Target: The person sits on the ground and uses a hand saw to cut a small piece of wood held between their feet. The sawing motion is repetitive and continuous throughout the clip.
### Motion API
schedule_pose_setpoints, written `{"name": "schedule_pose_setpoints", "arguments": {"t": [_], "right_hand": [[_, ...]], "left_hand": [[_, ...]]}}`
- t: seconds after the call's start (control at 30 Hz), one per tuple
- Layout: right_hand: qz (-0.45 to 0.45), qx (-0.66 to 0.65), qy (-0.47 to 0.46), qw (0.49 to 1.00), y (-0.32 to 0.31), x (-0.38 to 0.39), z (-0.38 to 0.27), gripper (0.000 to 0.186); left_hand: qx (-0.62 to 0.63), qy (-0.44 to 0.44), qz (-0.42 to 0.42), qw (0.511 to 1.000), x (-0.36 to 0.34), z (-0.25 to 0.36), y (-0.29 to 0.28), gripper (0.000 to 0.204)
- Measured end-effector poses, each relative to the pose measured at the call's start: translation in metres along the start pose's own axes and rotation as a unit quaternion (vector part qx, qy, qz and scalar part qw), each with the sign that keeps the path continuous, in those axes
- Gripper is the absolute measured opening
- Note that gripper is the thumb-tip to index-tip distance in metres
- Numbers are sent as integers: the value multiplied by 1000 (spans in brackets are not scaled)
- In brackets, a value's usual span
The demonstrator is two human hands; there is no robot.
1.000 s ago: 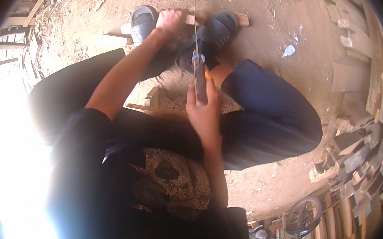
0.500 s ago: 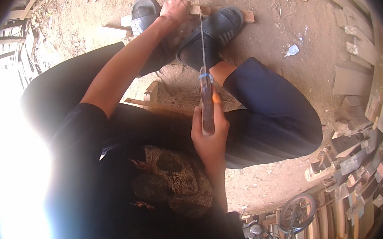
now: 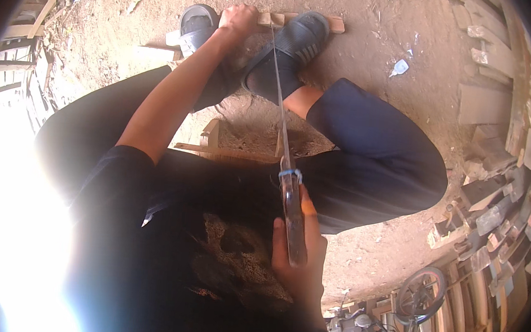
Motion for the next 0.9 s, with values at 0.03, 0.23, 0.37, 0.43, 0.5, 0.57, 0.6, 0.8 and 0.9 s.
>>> {"name": "schedule_pose_setpoints", "arguments": {"t": [0.03, 0.23, 0.37, 0.43, 0.5, 0.57, 0.6, 0.8, 0.9], "right_hand": [[4, -2, -11, 1000, 1, -3, 0, 45], [7, -42, -2, 999, 7, -50, 11, 39], [53, -25, -30, 998, 3, -6, -6, 39], [53, -49, -61, 996, 5, -34, -6, 39], [27, -98, 31, 994, 12, -57, 17, 39], [20, -92, 44, 995, 12, -52, 24, 39], [29, -62, 11, 998, 8, -41, 20, 40], [12, -76, 54, 996, 8, -60, 17, 39], [4, -76, 43, 996, 8, -57, 19, 39]], "left_hand": [[3, 2, 3, 1000, -1, 0, 0, 62], [-7, -5, -1, 1000, -3, -5, -4, 62], [3, -4, 4, 1000, -3, -4, 1, 55], [9, 9, 0, 1000, -4, -4, 2, 62], [10, 11, -17, 1000, -9, -6, 3, 65], [4, 6, -9, 1000, -10, -7, 2, 64], [0, 4, -11, 1000, -7, -3, 0, 64], [14, 2, -14, 1000, -7, -3, 6, 64], [13, -3, -9, 1000, -6, -8, 4, 59]]}}
Point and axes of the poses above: each hand's wrist, its own x-axis away from the middle knuckle, its own y-axis out of the palm, z = x × y, the point moved 9 cm from there along -x, towards the middle knuckle, and after that the axes turned 8 degrees about -z, right-handed, at the moved point
